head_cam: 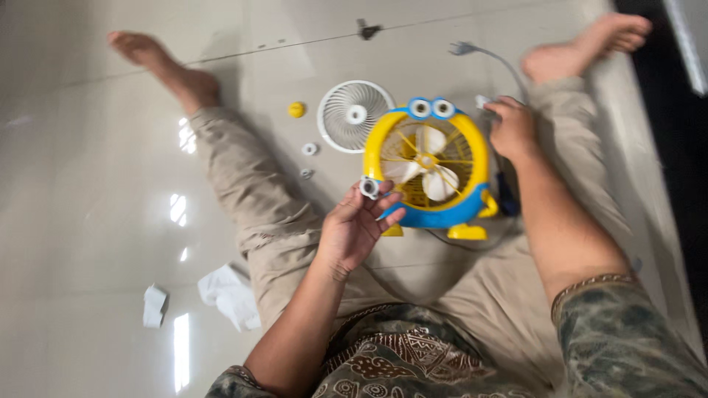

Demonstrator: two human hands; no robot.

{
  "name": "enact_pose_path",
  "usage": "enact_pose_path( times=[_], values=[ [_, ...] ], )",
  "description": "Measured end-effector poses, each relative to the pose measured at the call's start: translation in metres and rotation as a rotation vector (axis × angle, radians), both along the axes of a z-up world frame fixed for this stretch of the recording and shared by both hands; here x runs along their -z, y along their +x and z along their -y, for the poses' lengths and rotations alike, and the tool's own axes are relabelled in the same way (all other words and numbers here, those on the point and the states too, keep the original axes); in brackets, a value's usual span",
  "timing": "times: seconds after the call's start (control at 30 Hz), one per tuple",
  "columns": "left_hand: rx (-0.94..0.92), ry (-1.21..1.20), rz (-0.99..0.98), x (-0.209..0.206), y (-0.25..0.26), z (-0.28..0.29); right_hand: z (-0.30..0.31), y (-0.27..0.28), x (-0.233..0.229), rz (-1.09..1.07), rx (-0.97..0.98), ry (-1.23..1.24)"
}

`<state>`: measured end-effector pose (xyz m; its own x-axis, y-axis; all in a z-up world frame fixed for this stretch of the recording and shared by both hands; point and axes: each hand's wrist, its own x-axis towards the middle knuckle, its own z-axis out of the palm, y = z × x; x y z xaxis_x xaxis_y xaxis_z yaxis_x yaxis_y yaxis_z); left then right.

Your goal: The person disassembles a small yellow and blue electric fan by removing the front grille and fan blades, then reassembles it by placing the blades and grille back and securing them with a screwdriver. The person uses a screwdriver to tighten the central screw and adjusts the fan components.

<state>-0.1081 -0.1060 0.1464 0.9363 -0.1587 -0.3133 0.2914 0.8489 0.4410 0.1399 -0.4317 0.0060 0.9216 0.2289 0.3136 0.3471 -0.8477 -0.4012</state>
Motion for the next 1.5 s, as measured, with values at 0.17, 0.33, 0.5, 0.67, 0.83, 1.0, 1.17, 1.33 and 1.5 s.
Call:
enact_pose_path(
  times=[0.17, 0.33, 0.5, 0.67, 0.83, 1.0, 1.17, 1.33, 1.5],
  values=[
    [-0.018, -0.050, 0.080, -0.001, -0.002, -0.004, -0.005, 0.023, 0.032, -0.282, -0.017, -0.134],
    [0.003, -0.034, 0.110, 0.016, 0.004, 0.000, 0.010, 0.015, 0.031, -0.084, 0.132, 0.133],
    [-0.016, -0.015, 0.120, 0.027, 0.033, 0.016, -0.023, -0.047, -0.048, -0.473, 0.109, 1.431],
    [0.031, -0.019, 0.161, 0.034, 0.046, 0.043, -0.077, -0.177, -0.139, -0.438, -0.095, 0.929],
    [0.037, 0.169, 0.155, 0.036, 0.033, 0.050, -0.103, -0.209, -0.207, -0.262, -0.214, 0.728],
    [0.005, 0.270, 0.174, 0.037, 0.016, 0.043, -0.120, -0.217, -0.220, -0.108, -0.361, 0.448],
    [-0.014, 0.337, 0.203, 0.043, 0.006, 0.042, -0.119, -0.220, -0.196, -0.219, -0.364, 0.509],
    [-0.101, 0.635, 0.382, 0.044, -0.009, 0.047, -0.117, -0.232, -0.157, -0.710, -0.112, 0.977],
    [-0.150, 1.030, 0.473, 0.042, -0.019, 0.051, -0.104, -0.232, -0.140, -1.033, -0.010, 1.339]
  ],
)
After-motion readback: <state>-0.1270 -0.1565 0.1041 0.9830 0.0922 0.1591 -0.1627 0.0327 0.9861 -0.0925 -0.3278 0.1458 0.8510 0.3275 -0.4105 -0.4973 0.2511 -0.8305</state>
